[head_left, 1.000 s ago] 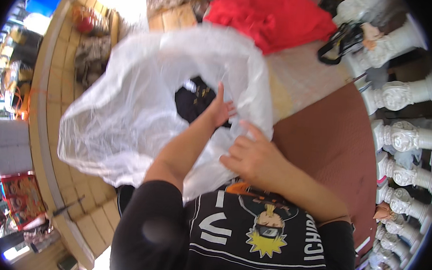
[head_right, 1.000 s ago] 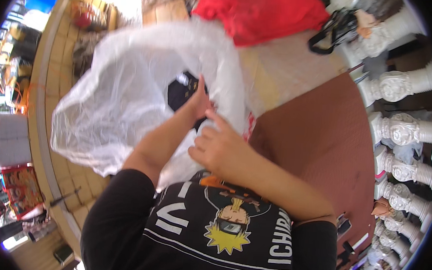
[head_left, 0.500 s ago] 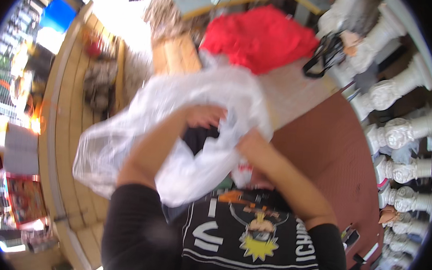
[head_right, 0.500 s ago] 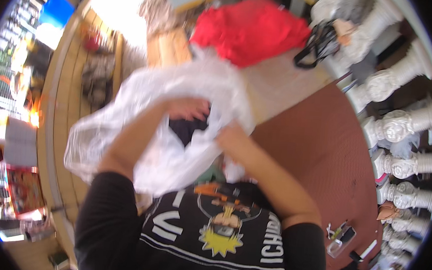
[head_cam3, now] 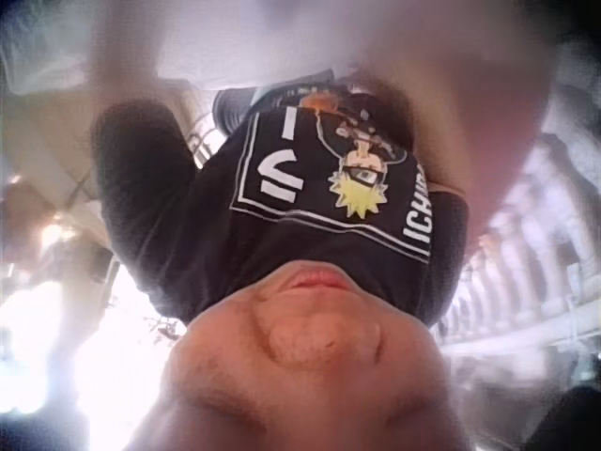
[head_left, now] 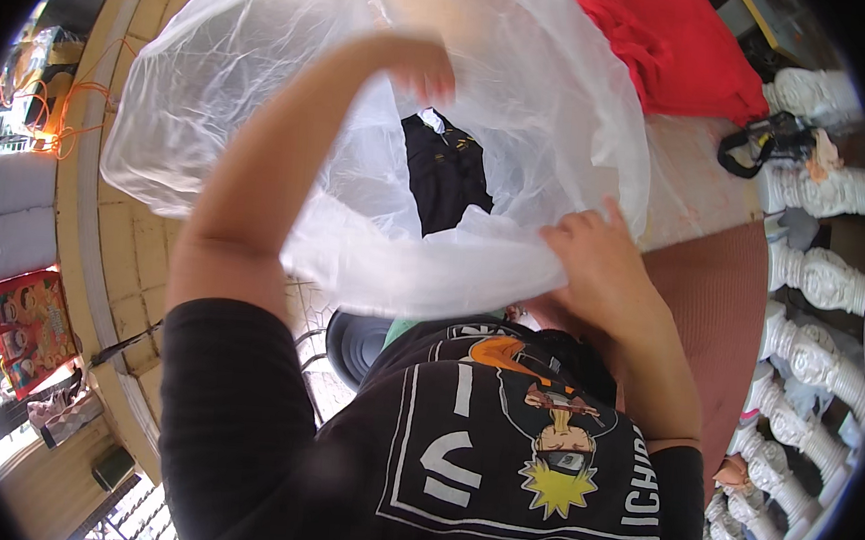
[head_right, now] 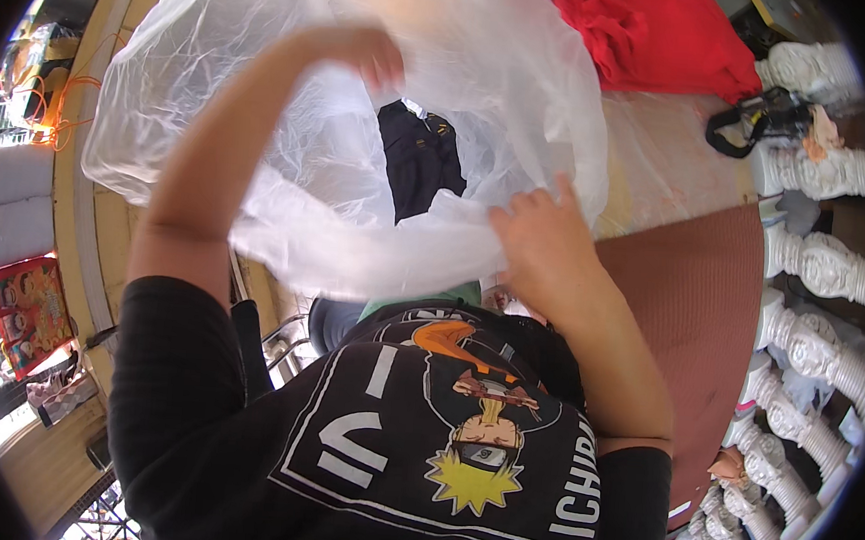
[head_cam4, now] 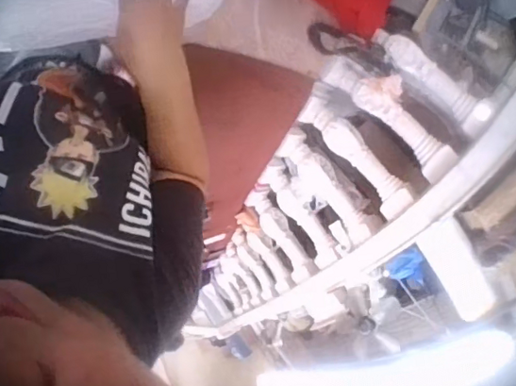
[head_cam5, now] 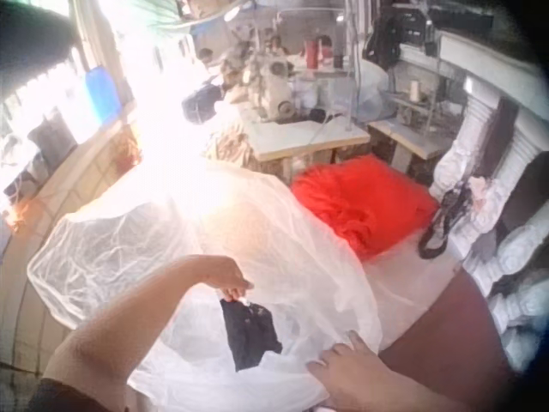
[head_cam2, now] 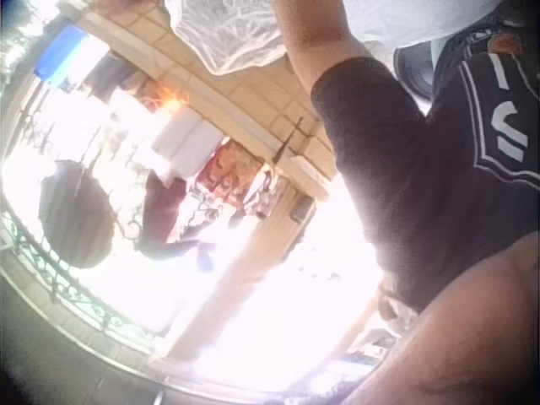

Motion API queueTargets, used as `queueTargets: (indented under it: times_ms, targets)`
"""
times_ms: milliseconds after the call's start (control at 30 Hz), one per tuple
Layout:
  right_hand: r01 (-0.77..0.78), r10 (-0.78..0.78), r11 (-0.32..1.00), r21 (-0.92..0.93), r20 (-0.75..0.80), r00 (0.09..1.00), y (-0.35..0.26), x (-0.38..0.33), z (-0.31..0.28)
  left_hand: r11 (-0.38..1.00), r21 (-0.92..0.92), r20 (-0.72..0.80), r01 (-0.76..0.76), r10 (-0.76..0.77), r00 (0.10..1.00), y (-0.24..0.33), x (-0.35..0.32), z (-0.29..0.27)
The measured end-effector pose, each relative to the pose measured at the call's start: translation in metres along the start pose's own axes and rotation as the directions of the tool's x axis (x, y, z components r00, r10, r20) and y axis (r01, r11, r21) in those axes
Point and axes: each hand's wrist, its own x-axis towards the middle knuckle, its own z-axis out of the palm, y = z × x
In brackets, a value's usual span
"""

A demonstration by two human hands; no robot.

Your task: The person counts and folds red shirts on a table, records notes in a notebook using a pen, and then removes black garments from a plastic bag to unfold and check them individually.

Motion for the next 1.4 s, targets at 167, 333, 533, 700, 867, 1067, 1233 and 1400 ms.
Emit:
queueTargets:
  times_ms: [167, 333, 533, 700, 867, 1067, 1233, 1400]
  targets:
    - [0.251, -0.323, 0.753, 0.609, 0.009, 0.946, -0.005, 0.100, 0.025, 0.994, 0.099, -0.350, -0.044, 0.076, 0.934, -0.045, 0.120, 0.103]
    - [-0.003, -0.023, 0.995, 0.095, 0.272, 0.962, 0.044, 0.204, 0.127, 0.998, -0.033, -0.170, 0.055, -0.060, 0.984, -0.102, 0.143, 0.114]
    - [-0.119, 0.237, 0.971, -0.206, 0.782, 0.577, 0.089, 0.232, 0.212, 0.906, -0.360, -0.595, 0.223, -0.407, 0.693, -0.257, 0.110, 0.050]
    - [-0.010, 0.060, 0.997, -0.073, 0.730, 0.681, 0.068, 0.262, 0.240, 0.921, -0.125, -0.330, 0.368, -0.388, 0.861, -0.205, 0.187, 0.068]
    - [0.193, -0.226, 0.973, 0.124, 0.653, 0.723, 0.068, 0.244, 0.311, 0.999, -0.021, -0.256, 0.049, -0.053, 0.965, -0.118, 0.263, 0.220]
    - [-0.264, 0.097, 0.959, 0.106, 0.751, 0.653, 0.106, 0.179, 0.321, 0.982, -0.191, -0.096, -0.001, -0.017, 0.995, -0.132, 0.250, 0.254]
    - [-0.275, 0.074, 0.951, 0.139, 0.762, 0.643, 0.121, 0.175, 0.287, 0.918, -0.393, -0.108, 0.043, -0.092, 0.990, -0.164, 0.251, 0.184]
    - [-0.207, 0.008, 0.948, 0.243, 0.631, 0.776, 0.130, 0.220, 0.212, 0.708, -0.696, -0.410, -0.122, -0.252, 0.877, -0.211, 0.243, 0.085]
